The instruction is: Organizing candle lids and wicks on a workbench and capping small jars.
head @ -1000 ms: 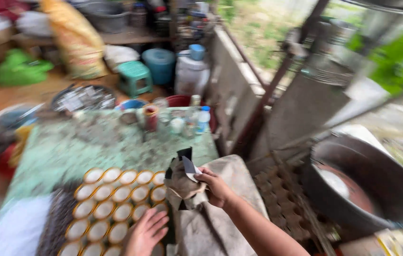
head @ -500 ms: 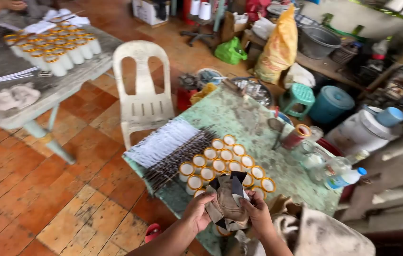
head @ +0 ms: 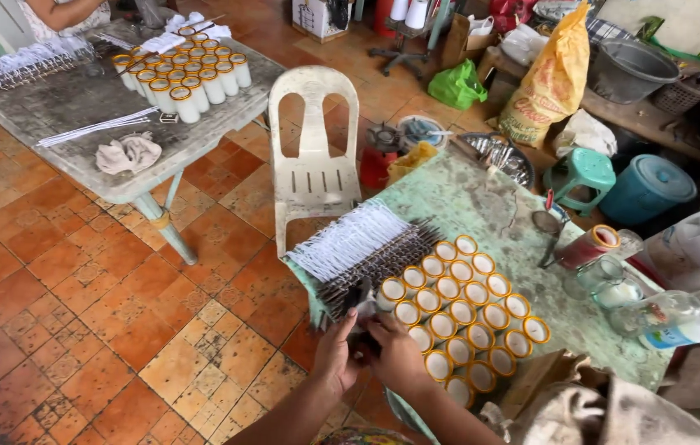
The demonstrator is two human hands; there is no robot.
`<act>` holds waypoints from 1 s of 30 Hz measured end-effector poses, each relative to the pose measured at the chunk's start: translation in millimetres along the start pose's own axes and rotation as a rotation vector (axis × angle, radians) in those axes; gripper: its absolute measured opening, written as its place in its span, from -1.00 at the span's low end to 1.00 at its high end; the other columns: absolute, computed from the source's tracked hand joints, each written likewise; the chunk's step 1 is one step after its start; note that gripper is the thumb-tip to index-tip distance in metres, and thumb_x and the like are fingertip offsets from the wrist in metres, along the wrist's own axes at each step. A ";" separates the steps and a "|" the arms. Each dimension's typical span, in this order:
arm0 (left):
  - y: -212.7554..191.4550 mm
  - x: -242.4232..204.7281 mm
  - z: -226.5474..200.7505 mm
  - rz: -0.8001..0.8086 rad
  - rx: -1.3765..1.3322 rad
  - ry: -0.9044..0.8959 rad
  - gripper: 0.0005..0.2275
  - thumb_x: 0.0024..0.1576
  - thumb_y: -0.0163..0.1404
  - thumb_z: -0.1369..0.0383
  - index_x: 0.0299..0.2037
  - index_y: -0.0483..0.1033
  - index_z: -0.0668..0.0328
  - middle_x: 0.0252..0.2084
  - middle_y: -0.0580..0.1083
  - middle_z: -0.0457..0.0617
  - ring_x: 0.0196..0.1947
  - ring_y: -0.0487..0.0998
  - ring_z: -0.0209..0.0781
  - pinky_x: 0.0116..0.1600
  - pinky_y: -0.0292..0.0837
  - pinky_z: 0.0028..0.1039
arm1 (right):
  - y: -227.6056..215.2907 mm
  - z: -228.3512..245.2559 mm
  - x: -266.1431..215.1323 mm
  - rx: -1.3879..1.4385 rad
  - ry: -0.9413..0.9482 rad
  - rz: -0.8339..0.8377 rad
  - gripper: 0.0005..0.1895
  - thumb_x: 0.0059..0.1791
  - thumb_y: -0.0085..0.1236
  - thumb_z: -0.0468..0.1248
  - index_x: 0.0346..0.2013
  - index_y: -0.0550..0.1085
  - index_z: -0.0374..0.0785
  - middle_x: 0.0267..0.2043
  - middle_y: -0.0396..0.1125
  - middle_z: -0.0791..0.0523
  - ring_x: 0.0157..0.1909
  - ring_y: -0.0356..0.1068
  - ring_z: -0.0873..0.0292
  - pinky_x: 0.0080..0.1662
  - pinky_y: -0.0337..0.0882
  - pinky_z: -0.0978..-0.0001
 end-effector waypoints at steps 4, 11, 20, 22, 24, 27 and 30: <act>-54.9 9.3 -45.3 -0.171 0.239 0.074 -0.44 -0.06 0.25 0.41 0.23 0.50 0.26 0.07 0.58 0.27 0.00 0.58 0.30 -0.13 0.58 -0.01 | 29.1 82.4 20.4 -0.047 -0.319 0.492 -0.60 -0.03 0.08 -0.16 0.01 0.42 -0.35 0.15 0.30 -0.16 0.19 0.31 -0.23 0.15 0.31 -0.14; -210.8 83.4 -120.1 -0.345 0.364 0.137 -0.59 0.11 0.14 0.51 0.20 0.48 0.18 0.13 0.51 0.12 0.09 0.53 0.20 0.09 0.53 -0.07 | 47.8 82.7 31.0 0.157 0.063 0.802 -0.23 0.00 0.08 0.04 0.47 0.13 0.00 0.54 0.02 0.09 0.56 -0.11 0.01 0.47 -0.13 0.03; -317.8 182.3 -201.5 -0.639 0.485 0.282 -0.61 0.11 0.13 0.52 0.15 0.50 -0.05 0.09 0.53 -0.09 0.00 0.56 0.06 -0.09 0.45 -0.03 | -31.3 -32.7 -49.8 0.059 0.444 -0.018 -0.22 -0.08 0.36 -0.01 0.35 0.31 -0.17 0.39 0.24 -0.01 0.43 0.20 0.02 0.36 0.17 0.24; -302.9 188.8 -208.0 -0.793 0.601 0.254 -0.42 0.17 0.17 0.46 0.39 0.20 -0.03 0.24 0.40 0.08 0.01 0.56 0.27 -0.09 0.58 0.05 | -59.9 -46.0 -78.4 -0.052 0.516 -0.101 -0.28 -0.06 0.32 -0.08 0.35 0.32 -0.21 0.39 0.23 -0.02 0.44 0.17 0.02 0.40 0.15 0.17; -270.9 180.8 -203.0 -0.691 0.657 0.341 -0.46 0.18 0.12 0.48 0.34 0.20 -0.10 0.24 0.40 -0.04 0.04 0.51 0.07 -0.19 0.43 -0.02 | -81.4 -73.9 -108.6 -0.140 0.503 -0.226 -0.31 -0.11 0.34 -0.16 0.29 0.37 -0.24 0.35 0.26 -0.05 0.40 0.22 -0.01 0.38 0.19 0.18; -236.4 170.4 -189.0 -0.587 0.763 0.440 -0.45 0.24 0.08 0.44 0.37 0.07 -0.17 0.21 0.32 -0.02 -0.03 0.41 -0.10 -0.39 0.20 -0.20 | -124.8 -98.0 -146.7 -0.359 0.546 -0.349 -0.30 -0.15 0.38 -0.17 0.26 0.41 -0.25 0.33 0.26 -0.09 0.33 0.25 -0.14 0.25 0.32 0.01; -189.6 150.3 -179.9 -0.554 0.864 0.510 -0.43 0.29 0.08 0.40 0.43 0.06 -0.19 0.21 0.32 0.10 -0.21 0.43 -0.07 -0.54 0.13 -0.36 | -163.7 -123.3 -165.6 -0.551 0.741 -0.343 -0.23 -0.13 0.35 -0.03 0.34 0.32 -0.08 0.43 0.11 -0.11 0.42 0.06 -0.28 0.21 0.25 -0.24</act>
Point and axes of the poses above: each hand's wrist, its own x-axis towards the middle knuckle, its own y-axis out of the palm, z = x × y, the point moved 3 cm from there along x, towards the middle knuckle
